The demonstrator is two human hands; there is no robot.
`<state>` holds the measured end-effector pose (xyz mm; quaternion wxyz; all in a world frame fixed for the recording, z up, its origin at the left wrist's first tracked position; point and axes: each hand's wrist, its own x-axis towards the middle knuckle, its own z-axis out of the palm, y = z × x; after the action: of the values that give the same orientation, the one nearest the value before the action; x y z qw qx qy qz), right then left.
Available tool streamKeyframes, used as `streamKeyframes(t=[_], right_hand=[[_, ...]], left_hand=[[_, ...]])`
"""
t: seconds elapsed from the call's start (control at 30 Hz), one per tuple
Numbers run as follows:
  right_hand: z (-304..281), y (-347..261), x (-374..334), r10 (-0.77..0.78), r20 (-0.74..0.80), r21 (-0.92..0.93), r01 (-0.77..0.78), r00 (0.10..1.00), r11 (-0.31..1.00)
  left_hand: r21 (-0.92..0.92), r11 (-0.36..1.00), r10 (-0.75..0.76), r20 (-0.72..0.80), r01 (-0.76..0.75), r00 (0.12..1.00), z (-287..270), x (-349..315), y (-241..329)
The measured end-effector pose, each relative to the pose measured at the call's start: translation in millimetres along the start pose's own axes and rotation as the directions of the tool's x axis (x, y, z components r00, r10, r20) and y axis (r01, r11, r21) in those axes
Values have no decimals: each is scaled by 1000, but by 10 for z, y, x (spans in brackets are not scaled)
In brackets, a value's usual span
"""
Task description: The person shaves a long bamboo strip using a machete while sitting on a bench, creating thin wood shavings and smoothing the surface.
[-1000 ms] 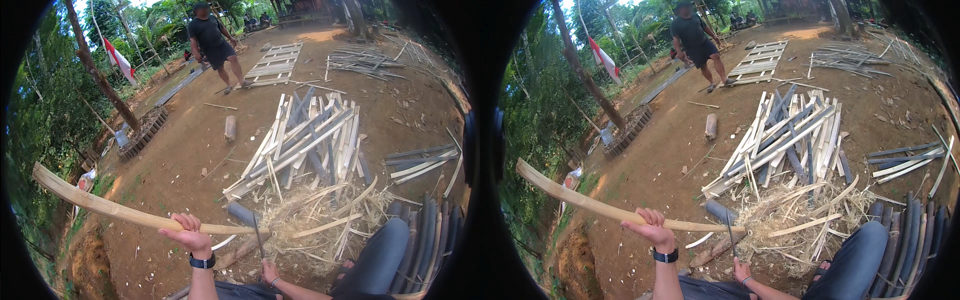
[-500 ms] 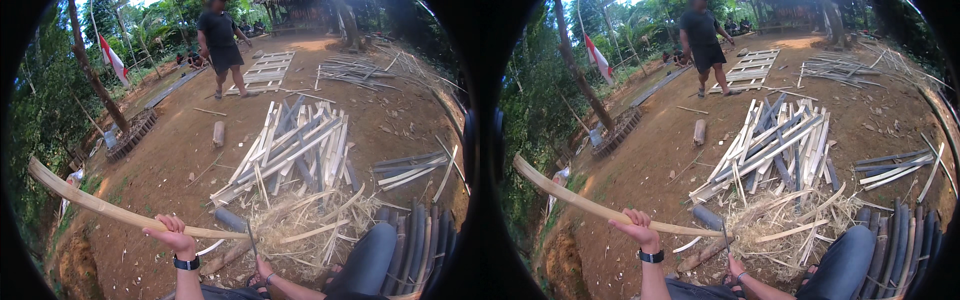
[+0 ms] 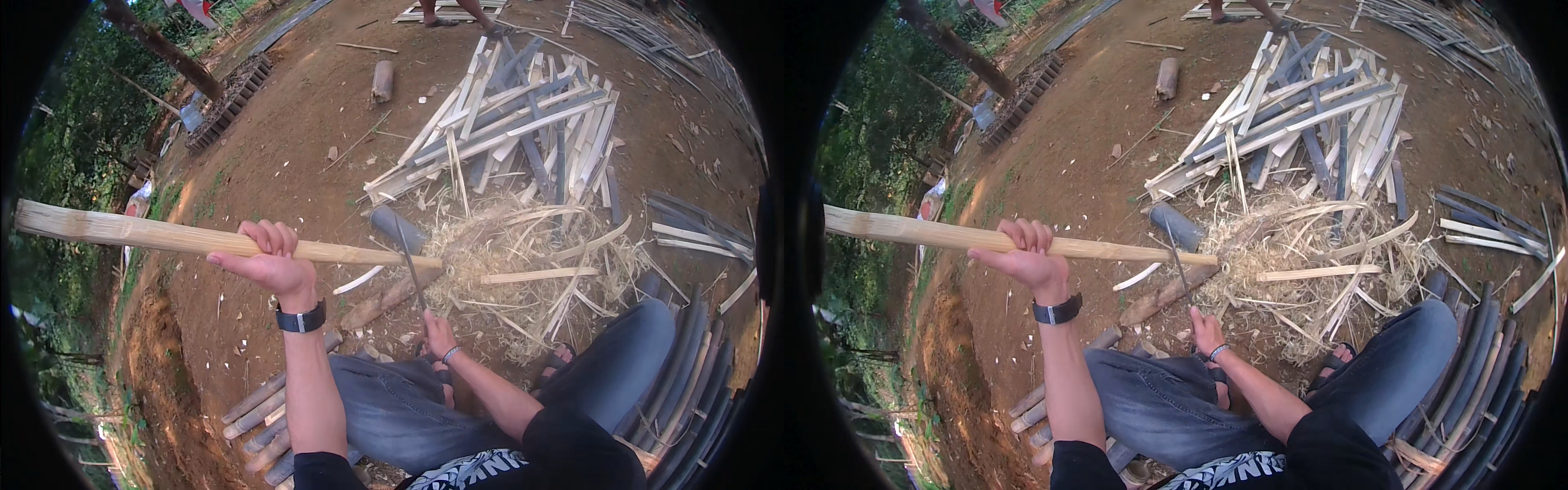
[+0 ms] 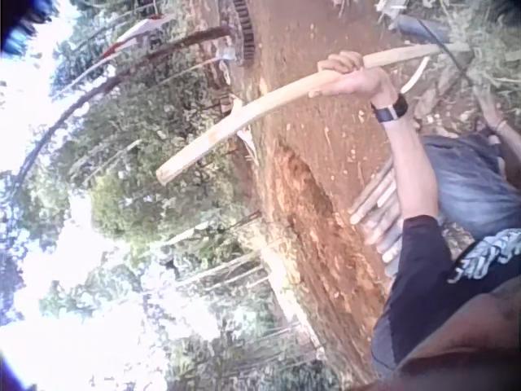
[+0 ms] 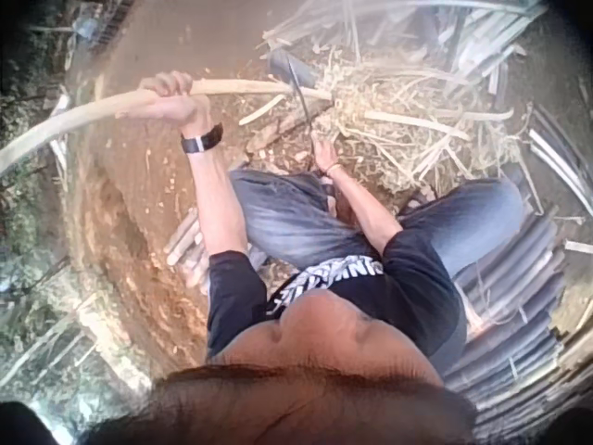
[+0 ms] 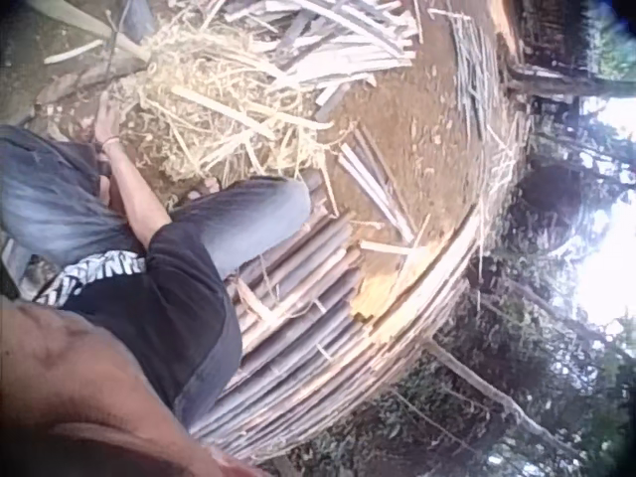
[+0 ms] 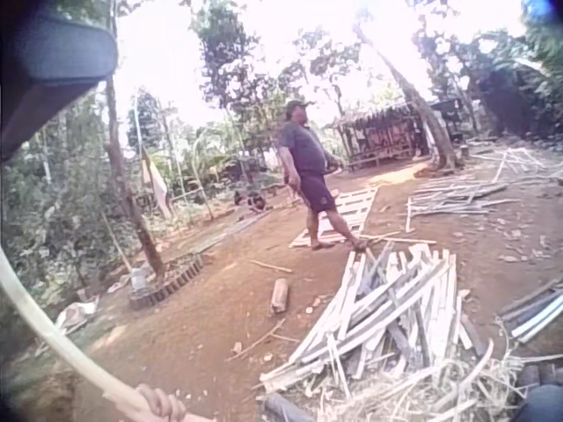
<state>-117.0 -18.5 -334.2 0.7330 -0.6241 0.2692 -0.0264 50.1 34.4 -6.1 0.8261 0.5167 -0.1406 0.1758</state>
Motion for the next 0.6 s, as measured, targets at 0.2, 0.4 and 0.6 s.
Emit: streamKeyframes(t=[0.2, 0.4, 0.6], right_hand=[[138, -241, -78, 349, 89, 323, -359, 933, 876], [27, 76, 118, 297, -12, 193, -289, 955, 938], [136, -40, -45, 298, 111, 374, -318, 948, 871]], left_hand=[[48, 998, 42, 5, -42, 999, -43, 6, 101], [48, 997, 54, -26, -52, 998, 73, -14, 117], [46, 998, 36, -15, -36, 999, 80, -46, 82]])
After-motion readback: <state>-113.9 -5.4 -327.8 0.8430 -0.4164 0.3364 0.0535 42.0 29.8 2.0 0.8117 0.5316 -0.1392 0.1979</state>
